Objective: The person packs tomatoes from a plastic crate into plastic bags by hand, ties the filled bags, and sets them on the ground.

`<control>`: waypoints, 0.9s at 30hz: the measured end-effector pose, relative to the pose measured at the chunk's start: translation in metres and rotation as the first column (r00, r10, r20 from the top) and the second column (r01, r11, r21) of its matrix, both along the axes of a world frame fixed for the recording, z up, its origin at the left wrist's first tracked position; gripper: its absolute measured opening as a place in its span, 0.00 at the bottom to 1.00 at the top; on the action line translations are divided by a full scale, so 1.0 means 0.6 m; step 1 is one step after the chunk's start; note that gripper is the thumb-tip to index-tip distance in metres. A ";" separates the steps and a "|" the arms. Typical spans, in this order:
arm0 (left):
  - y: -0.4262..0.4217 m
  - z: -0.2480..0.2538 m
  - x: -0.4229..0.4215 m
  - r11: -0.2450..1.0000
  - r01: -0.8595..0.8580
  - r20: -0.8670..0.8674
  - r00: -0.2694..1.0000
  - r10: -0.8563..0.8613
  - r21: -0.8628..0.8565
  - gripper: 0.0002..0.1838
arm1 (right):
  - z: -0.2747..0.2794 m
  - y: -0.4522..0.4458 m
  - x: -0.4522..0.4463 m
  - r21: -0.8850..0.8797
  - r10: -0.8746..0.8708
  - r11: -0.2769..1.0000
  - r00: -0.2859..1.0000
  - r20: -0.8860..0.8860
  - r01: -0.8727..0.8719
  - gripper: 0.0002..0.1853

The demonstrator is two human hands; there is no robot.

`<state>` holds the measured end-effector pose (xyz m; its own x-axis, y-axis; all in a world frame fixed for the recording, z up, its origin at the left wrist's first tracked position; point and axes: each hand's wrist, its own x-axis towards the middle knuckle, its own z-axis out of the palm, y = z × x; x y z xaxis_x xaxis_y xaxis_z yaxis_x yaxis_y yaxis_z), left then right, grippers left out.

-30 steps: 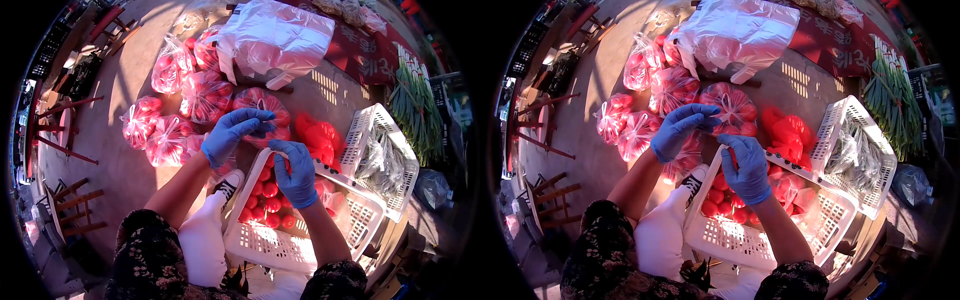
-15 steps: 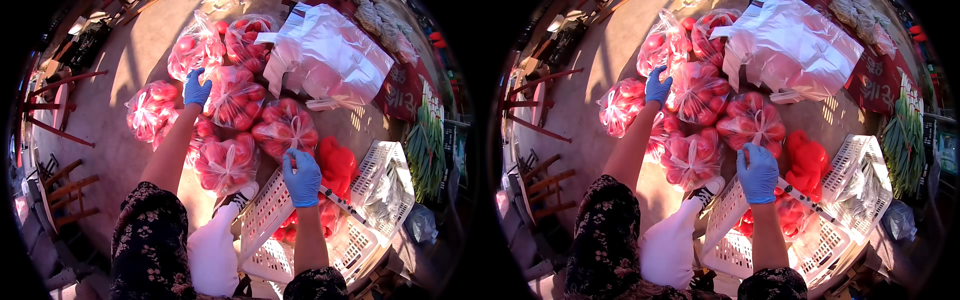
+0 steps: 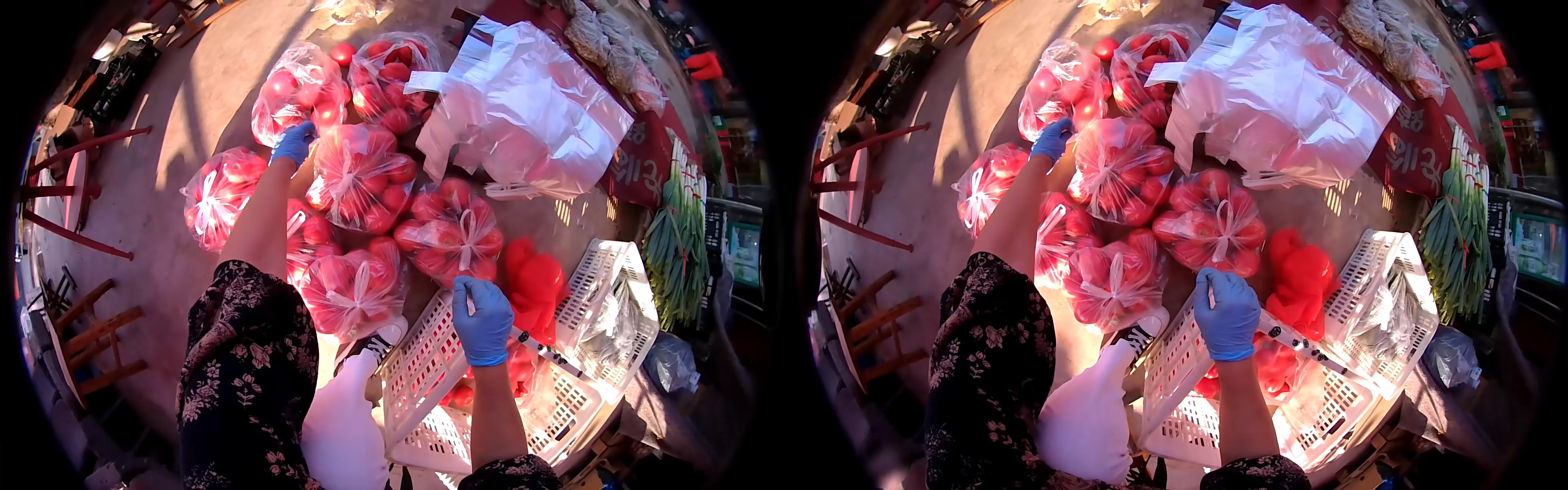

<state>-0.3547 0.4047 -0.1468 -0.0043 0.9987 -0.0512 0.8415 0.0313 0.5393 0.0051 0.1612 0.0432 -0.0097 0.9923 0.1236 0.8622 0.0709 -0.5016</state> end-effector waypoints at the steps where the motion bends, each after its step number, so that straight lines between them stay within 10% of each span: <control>1: -0.015 -0.008 -0.001 0.999 -0.010 0.093 0.996 0.014 -0.036 0.07 | 0.000 0.000 0.000 0.008 0.002 1.000 1.000 -0.007 -0.002 0.04; 14: -0.161 -0.015 -0.031 0.991 0.072 0.015 0.997 -0.071 -0.110 0.07 | -0.004 -0.002 -0.001 0.054 0.010 0.999 0.999 -0.035 -0.008 0.04; 19: -0.146 0.003 -0.061 0.886 0.204 0.066 0.979 -0.194 -0.416 0.17 | -0.002 -0.001 -0.001 0.033 0.000 0.999 0.999 -0.036 0.001 0.04; 23: -0.057 0.015 -0.064 0.910 -0.327 0.448 0.794 0.411 -0.255 0.37 | 0.000 -0.001 -0.003 0.007 -0.018 1.000 1.000 -0.026 0.018 0.04; 27: 0.032 0.030 -0.048 0.750 -0.628 0.721 0.419 0.552 -0.210 0.50 | -0.002 0.000 -0.003 0.004 -0.017 1.000 0.999 -0.041 0.017 0.04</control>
<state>-0.3835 0.4238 -0.1290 -0.5949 0.7651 -0.2464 -0.0215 0.2913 0.9564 0.0036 0.1610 0.0419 0.0121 0.9917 0.1276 0.8421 0.0587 -0.5361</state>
